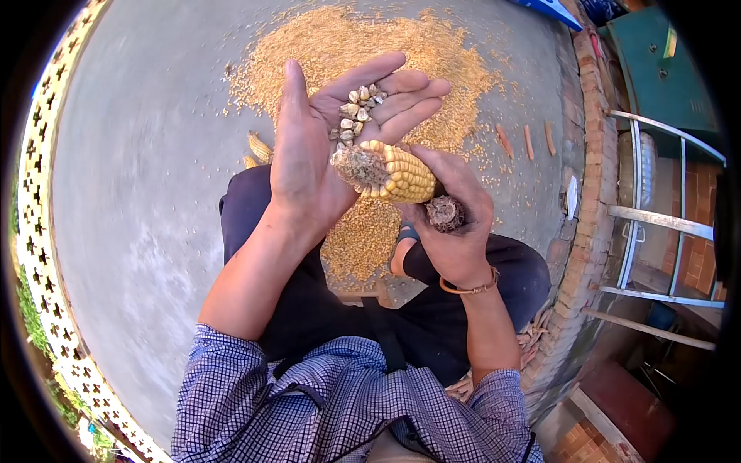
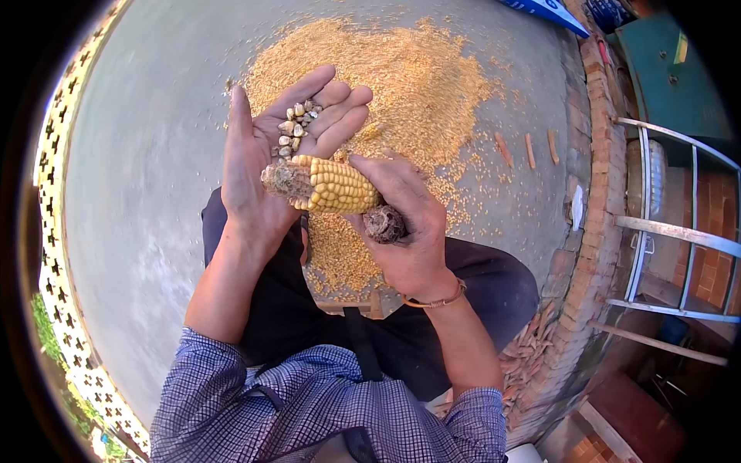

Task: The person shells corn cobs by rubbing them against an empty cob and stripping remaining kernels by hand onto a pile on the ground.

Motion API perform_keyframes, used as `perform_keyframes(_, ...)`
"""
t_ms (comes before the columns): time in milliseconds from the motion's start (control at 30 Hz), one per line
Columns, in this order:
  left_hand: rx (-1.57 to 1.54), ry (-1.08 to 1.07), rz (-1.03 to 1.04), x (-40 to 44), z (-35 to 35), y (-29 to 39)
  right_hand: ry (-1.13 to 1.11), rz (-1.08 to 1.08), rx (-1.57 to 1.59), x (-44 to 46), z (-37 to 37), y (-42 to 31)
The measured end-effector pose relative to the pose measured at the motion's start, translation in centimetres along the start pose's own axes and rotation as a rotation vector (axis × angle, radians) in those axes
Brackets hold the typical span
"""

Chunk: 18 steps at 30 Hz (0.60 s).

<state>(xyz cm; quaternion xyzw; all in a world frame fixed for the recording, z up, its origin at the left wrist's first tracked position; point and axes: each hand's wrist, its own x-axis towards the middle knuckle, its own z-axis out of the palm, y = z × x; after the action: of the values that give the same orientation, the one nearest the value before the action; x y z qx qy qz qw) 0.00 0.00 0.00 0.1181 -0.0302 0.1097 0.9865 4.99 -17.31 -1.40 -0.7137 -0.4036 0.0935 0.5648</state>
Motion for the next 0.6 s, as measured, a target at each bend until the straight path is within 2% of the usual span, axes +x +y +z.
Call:
perform_keyframes(67, 0.029, -0.057, 0.000, 0.3, -0.5, 0.8, -0.009, -0.089, -0.046, 0.5, 0.6, 0.2)
perform_keyframes(100, 0.019, 0.024, 0.048, 0.6, -0.6, -1.1, -0.014, -0.013, 0.016, -0.1, -1.1, 0.0)
perform_keyframes(167, 0.125, 0.247, 0.067, 0.1, -0.6, -0.4, 0.073, 0.163, 0.268, -0.8, 0.9, -1.0)
perform_keyframes(233, 0.055, 0.089, 0.004, 1.0, -3.5, 1.2, 0.112, 0.235, 0.517, -1.4, 2.2, -1.3)
perform_keyframes(267, 0.064, 0.199, 0.050, 1.9, -3.1, 2.1, 0.163, 0.107, 0.539, -1.2, 3.1, -1.3)
perform_keyframes(300, 0.051, 0.192, 0.049, 1.6, -4.3, 2.1, 0.082, 0.298, 0.788, -2.9, 2.5, -2.7)
perform_keyframes(367, -0.027, 0.070, -0.144, 2.7, -8.0, 4.8, 0.063, 0.412, 0.904, -4.5, 1.8, -5.6)
perform_keyframes(433, -0.058, 0.280, -0.130, 1.9, -7.2, 2.3, -0.011, 0.433, 0.855, -6.9, 1.2, -7.0)
perform_keyframes(467, 0.014, 0.303, -0.136, 2.3, -6.8, 1.3, 0.078, 0.267, 0.700, -7.7, 1.8, -7.1)
perform_keyframes(500, 0.075, 0.354, -0.145, 2.2, -6.7, 0.4, 0.047, 0.331, 0.785, -8.7, 1.6, -8.0)
perform_keyframes(533, 0.134, 0.318, -0.197, 2.9, -7.5, -0.1, 0.022, 0.399, 0.867, -9.6, 1.4, -9.0)
perform_keyframes(600, 0.175, 0.240, -0.308, 4.7, -7.4, -2.8, 0.085, 0.291, 0.765, -10.9, 0.9, -9.5)
